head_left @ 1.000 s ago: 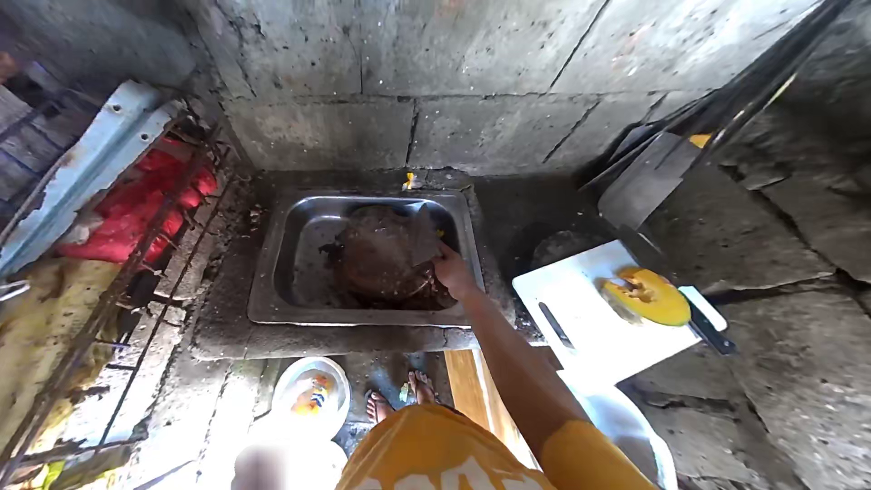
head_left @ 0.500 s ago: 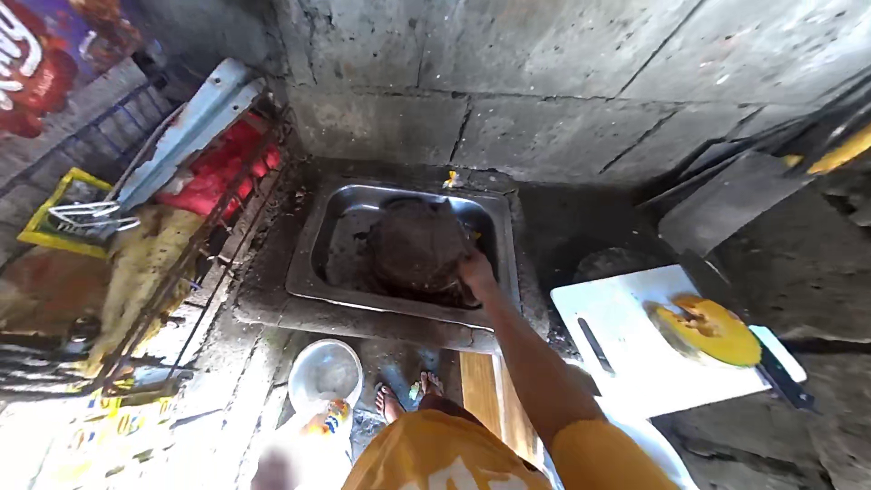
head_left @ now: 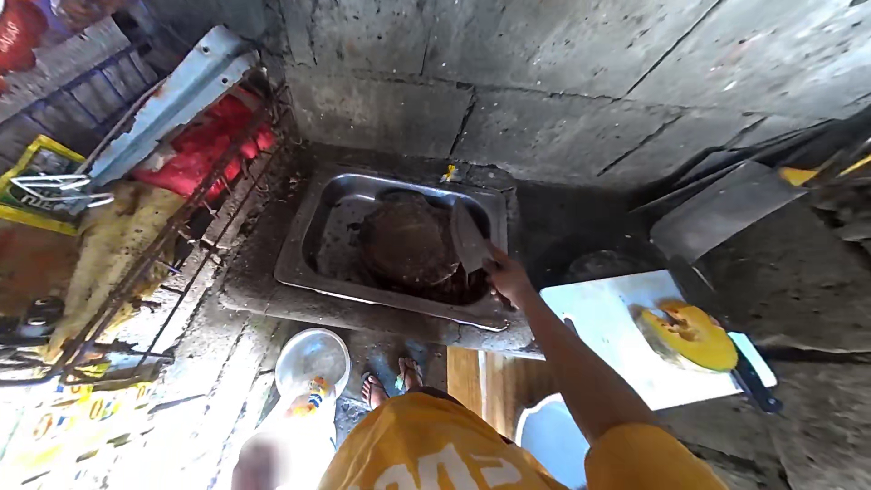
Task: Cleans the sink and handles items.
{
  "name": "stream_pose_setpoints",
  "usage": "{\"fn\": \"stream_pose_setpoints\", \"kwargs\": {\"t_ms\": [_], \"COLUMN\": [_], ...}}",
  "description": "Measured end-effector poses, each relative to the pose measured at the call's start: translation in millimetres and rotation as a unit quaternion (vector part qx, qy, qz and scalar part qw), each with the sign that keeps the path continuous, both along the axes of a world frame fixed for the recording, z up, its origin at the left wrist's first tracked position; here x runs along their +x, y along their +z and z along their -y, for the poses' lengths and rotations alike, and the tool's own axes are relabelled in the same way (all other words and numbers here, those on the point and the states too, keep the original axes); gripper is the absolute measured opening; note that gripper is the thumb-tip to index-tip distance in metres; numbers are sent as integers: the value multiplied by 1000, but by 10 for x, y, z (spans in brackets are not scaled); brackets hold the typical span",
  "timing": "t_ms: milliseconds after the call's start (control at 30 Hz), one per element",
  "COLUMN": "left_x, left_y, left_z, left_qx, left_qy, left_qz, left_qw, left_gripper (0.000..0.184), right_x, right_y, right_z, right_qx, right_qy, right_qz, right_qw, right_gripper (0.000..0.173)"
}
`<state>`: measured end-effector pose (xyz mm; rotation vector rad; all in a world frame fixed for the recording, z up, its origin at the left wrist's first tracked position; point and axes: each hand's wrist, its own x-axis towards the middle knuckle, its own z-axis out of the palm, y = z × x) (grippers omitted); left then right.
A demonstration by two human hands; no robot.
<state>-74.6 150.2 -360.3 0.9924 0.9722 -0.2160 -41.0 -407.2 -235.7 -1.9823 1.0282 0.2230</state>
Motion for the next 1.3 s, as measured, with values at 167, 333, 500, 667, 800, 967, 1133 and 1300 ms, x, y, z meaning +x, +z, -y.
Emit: {"fn": "stream_pose_setpoints", "kwargs": {"t_ms": [167,333,500,667,800,967,1133,1300], "left_x": [10,202,-44,-57,189,179,-39,-345], "left_y": [-136,282,324,266,418,589,707,795], "left_z": [168,540,401,560,905,1003,955,872], "left_qx": [-10,14,12,13,23,27,30,11], "left_qy": [-1,-20,21,9,-14,-6,45,97], "left_qz": [-2,7,17,24,10,9,28,78], "left_qw": [1000,1000,1000,1000,1000,1000,998,992], "left_gripper": [29,26,29,27,24,24,22,25], "right_x": [263,446,198,224,366,539,948,1240], "right_y": [149,242,59,186,68,161,239,108], "right_z": [-799,-577,63,-218,-133,-611,-830,-429], "right_qx": [43,6,-30,17,27,57,47,17], "right_qy": [192,209,61,157,123,198,278,182], "right_qz": [-22,20,-23,-43,-2,1,21,28], "right_qw": [980,978,997,986,992,979,959,983], "right_gripper": [53,50,53,54,52,53,53,53]}}
